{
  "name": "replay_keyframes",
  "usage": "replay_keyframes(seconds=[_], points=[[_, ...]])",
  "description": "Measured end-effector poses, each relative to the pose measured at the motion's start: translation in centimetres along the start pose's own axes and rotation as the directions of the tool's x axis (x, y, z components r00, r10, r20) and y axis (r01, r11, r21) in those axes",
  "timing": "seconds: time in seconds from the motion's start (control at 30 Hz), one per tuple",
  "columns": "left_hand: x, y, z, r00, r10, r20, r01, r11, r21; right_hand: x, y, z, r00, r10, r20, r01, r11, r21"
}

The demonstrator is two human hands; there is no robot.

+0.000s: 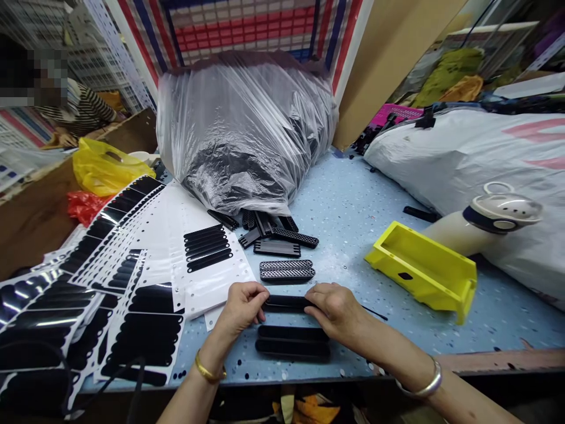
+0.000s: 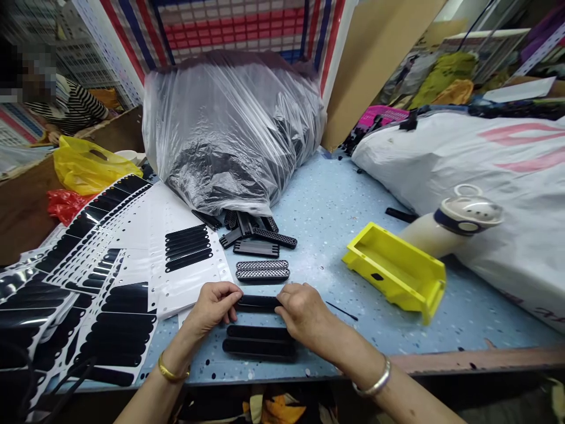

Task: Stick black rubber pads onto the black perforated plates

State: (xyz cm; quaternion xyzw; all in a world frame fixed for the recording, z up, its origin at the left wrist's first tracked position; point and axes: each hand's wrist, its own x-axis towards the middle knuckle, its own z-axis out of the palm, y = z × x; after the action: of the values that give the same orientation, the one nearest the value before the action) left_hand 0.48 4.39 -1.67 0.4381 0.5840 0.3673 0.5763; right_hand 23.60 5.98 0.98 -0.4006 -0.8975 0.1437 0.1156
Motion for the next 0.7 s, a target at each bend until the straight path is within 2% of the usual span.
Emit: replay_keyframes(seconds=[0.27, 0.53, 0.7], points=[[0.0, 0.0, 0.2, 1.0, 0.005, -0.012, -0.004, 1.0, 0.022, -0.1, 0.1, 0.2, 1.0, -0.001, -0.027, 0.001, 1.0, -0.006], [-0.2, 0.2, 0.3, 0.999, 0.017, -0.033, -0.016, 0.999, 0.03, -0.7, 1.4, 1.1, 0.989, -0.011, -0.147, 0.033, 0.989, 0.146], [-0.2, 0.3, 0.2, 0.999, 0.018, -0.027, -0.017, 0.999, 0.041, -1.1, 1.9, 1.3, 0.988, -0.02, -0.152, 0.053, 0.976, 0.213]])
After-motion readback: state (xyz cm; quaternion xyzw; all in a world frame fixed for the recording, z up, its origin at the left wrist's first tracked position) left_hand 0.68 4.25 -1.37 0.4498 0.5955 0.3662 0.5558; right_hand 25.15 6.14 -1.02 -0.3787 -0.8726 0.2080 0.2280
